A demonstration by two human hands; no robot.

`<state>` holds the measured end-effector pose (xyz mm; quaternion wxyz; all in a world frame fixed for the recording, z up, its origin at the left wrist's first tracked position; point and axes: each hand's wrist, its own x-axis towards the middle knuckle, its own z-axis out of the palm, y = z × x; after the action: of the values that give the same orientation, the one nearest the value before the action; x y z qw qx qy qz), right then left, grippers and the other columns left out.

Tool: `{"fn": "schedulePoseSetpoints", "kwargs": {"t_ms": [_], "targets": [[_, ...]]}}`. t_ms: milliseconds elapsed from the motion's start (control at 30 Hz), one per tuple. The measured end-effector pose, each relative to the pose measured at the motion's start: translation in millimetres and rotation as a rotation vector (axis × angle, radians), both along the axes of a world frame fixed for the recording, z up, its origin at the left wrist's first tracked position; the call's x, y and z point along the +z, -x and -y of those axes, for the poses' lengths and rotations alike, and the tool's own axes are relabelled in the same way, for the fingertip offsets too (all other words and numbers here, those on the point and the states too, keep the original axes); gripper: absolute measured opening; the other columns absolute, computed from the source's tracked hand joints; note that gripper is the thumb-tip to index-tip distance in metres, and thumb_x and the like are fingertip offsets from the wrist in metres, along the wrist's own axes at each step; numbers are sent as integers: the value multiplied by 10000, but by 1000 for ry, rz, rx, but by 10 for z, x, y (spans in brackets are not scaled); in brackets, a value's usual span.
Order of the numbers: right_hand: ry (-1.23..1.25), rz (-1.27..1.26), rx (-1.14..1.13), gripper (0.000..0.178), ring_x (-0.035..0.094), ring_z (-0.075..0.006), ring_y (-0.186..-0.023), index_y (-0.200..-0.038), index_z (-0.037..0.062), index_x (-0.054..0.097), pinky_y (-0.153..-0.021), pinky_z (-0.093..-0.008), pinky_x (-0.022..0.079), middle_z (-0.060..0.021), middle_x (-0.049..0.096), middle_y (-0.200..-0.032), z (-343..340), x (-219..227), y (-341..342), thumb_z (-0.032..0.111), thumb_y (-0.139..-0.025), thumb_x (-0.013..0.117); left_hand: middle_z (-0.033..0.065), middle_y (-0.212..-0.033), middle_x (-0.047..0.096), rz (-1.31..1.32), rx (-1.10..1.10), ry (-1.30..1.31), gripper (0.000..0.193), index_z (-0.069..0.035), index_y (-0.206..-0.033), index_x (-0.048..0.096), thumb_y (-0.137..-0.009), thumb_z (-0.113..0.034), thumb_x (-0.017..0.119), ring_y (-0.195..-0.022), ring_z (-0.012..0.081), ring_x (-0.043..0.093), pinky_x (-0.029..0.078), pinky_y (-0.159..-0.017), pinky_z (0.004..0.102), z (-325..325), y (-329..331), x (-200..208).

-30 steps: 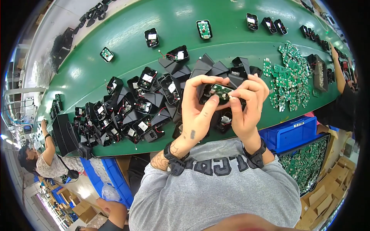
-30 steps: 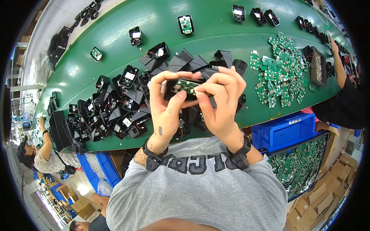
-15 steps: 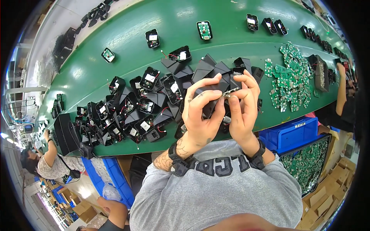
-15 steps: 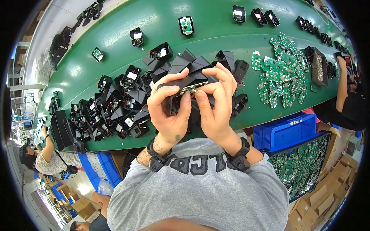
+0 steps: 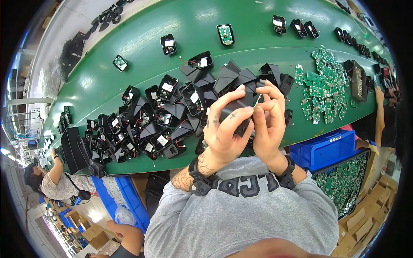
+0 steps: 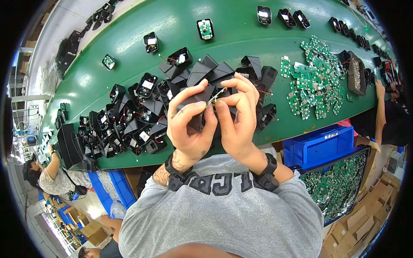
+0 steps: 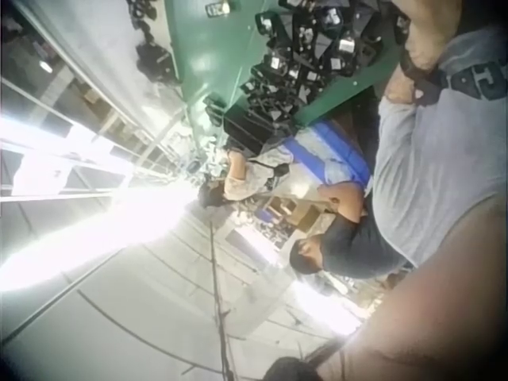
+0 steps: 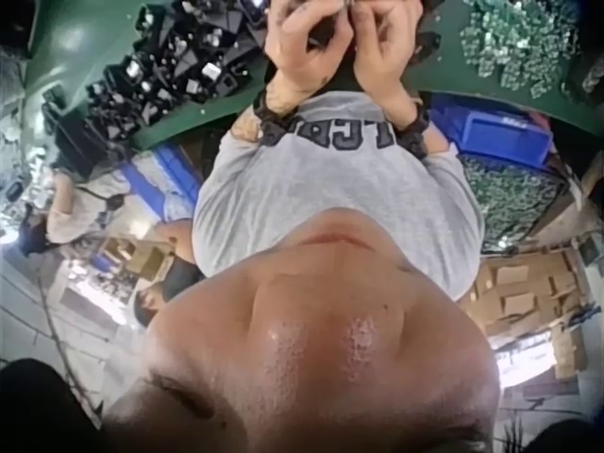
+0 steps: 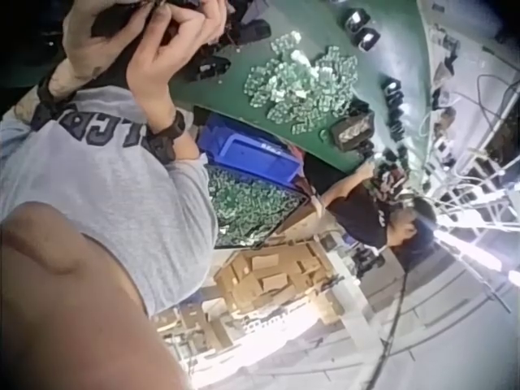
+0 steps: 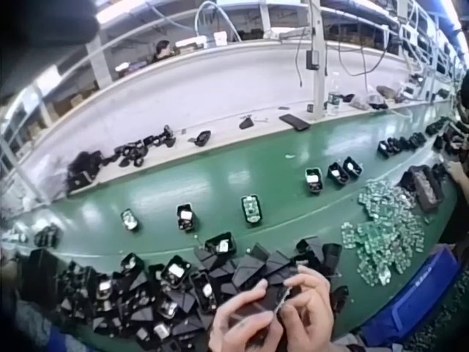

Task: The person picks up a circuit board and a plastic housing, connects the board to a wire inside the housing, and presses the board into place. They then place the assembled unit back onto the green assembly line surface.

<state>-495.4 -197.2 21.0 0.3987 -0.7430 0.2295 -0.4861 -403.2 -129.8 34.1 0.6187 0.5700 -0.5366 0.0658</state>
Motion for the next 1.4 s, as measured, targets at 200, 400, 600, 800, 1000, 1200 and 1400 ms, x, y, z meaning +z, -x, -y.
{"fn": "schedulePoseSetpoints", "kwargs": {"t_ms": [200,400,600,800,1000,1200,1400], "targets": [[-141,180,30,95,418,-319,-1266,-864,16,497,-1067,-464,334,-176,468,-1263,-43,-26,-18,62,-947,504,271,-1145,533,-120,-59,61,424,-28,-1096,419,-768,92,660,-1036,380,616,535,-850,389,47,95,-95],[-259,201,121,45,517,-252,-1159,-893,-16,578,-935,-361,460,-196,531,-1246,75,28,19,-10,-868,615,260,-1153,538,-138,-75,17,419,19,-1114,413,-756,104,614,-1060,328,601,518,-884,363,33,100,-52],[-270,267,99,40,554,-257,-1123,-891,-28,623,-928,-341,463,-193,534,-1249,104,-35,42,-11,-858,637,194,-1119,575,-271,-50,-97,356,83,-1128,526,-779,62,594,-1017,237,603,489,-892,317,-4,107,3],[-246,356,132,52,512,-421,-1182,-843,-36,558,-963,-474,491,-152,506,-1143,101,-53,54,-15,-886,580,178,-1116,577,-253,-97,-112,378,81,-1126,530,-758,54,612,-1008,218,599,488,-880,313,-12,130,45],[-280,404,174,85,519,-431,-1174,-809,-29,540,-964,-452,480,-111,487,-1052,100,-8,49,-35,-872,595,173,-1043,628,-78,-21,-80,393,53,-1084,575,-699,56,654,-971,241,630,510,-858,319,-9,99,88],[-316,407,230,57,543,-397,-1162,-823,-43,573,-951,-407,465,-107,506,-1029,111,48,47,-54,-852,620,170,-1030,648,-3,48,-54,428,31,-1060,600,-644,54,698,-935,262,656,538,-801,311,-21,128,75],[-445,317,410,60,537,-331,-1166,-863,-37,584,-951,-389,454,-100,528,-1017,283,36,137,-72,-833,622,139,-1066,653,58,99,-53,462,-1,-1057,631,-603,32,712,-934,253,673,570,-753,307,-18,107,25]]}}
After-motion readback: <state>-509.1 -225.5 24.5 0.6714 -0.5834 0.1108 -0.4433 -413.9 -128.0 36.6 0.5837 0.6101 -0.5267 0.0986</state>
